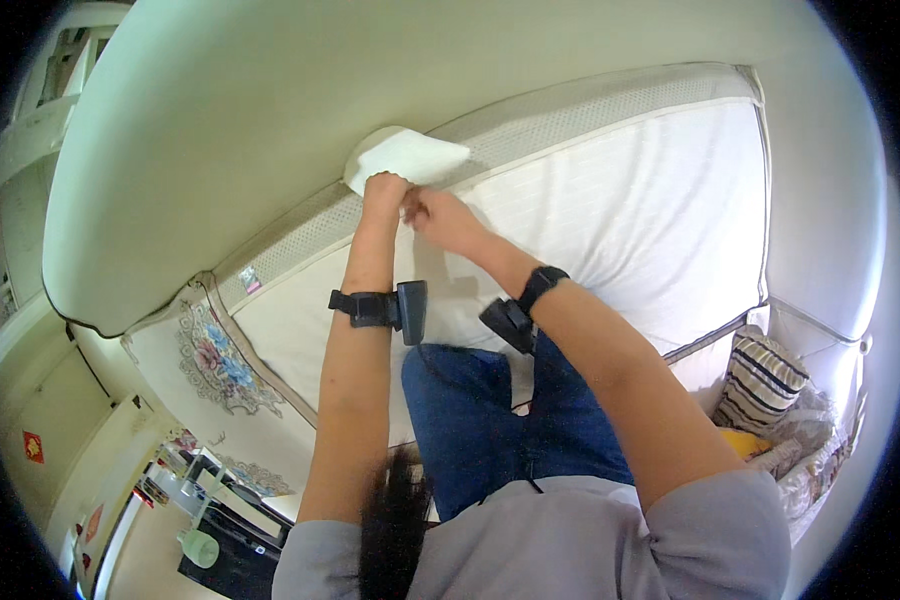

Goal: The person wipes the surface of a white sofa and its headboard using a cloth, relocates several decorative pillows, and smooths out the fabric covers.

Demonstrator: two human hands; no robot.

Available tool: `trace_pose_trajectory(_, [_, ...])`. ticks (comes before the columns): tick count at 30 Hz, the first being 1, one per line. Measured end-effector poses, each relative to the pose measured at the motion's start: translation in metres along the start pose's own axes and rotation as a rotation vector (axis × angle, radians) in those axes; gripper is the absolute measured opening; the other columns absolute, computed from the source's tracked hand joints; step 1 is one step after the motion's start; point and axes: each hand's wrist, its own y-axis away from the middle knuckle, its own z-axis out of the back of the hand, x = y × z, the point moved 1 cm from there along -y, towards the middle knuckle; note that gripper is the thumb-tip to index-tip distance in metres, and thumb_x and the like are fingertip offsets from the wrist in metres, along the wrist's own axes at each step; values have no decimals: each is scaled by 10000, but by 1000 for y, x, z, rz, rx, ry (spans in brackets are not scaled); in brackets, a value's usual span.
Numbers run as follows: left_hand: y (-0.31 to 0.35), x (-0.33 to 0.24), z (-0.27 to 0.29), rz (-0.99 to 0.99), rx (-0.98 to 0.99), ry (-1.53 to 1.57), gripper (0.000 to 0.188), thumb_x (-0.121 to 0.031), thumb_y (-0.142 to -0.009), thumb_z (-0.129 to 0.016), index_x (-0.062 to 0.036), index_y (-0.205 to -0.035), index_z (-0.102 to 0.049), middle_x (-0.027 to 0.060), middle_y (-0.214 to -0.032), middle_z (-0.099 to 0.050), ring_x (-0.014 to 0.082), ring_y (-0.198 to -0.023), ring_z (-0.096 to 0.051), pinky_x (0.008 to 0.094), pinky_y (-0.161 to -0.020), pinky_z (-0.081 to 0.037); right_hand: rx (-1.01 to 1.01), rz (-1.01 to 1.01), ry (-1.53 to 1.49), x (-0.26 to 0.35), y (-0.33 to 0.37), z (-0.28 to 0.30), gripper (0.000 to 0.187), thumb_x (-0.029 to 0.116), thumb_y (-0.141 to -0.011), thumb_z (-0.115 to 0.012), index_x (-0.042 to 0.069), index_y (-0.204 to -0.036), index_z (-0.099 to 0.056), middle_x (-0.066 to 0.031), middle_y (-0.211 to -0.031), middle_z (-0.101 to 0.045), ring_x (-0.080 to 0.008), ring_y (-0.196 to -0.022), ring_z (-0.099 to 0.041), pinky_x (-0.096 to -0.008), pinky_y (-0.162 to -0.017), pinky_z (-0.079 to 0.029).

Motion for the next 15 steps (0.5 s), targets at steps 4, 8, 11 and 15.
trace_pose_trajectory(4, [0, -37, -4, -122, -173, 260, 435, -357, -871, -541, 33, -1002, -680, 200, -958, -677, 310, -944, -634, 371, -849, -469, -316, -211, -570, 10, -44, 43, 242, 80, -861, -482, -67, -1003, -611, -105, -944, -655, -144, -903, -599, -329, -754, -484])
trace_pose_trajectory(8, [5, -44, -2, -263, -333, 435, 369, -255, -867, -590, 59, -1057, -628, 181, -991, -653, 229, -945, -611, 321, -832, -460, -216, -382, -177, 26, -59, 69, 361, 210, -840, -502, -101, -975, -628, -258, -900, -661, -341, -894, -642, -411, -797, -482])
trace_pose_trajectory(11, [8, -57, -9, -283, -276, 594, 394, -222, -875, -603, 78, -1129, -577, 246, -1141, -614, 316, -1102, -585, 362, -932, -433, -401, -228, -185, 13, -57, 68, 317, 175, -825, -522, -112, -889, -640, -252, -785, -659, -357, -843, -648, -418, -784, -485])
trace_pose_trajectory(15, [23, -81, -2, -389, -420, 427, 389, -181, -883, -594, 64, -1180, -536, 240, -1159, -604, 321, -1113, -581, 369, -930, -438, -535, 27, -188, 35, -51, 76, 411, 98, -823, -541, -98, -1183, -498, -279, -1078, -566, -397, -1060, -530, -422, -918, -421])
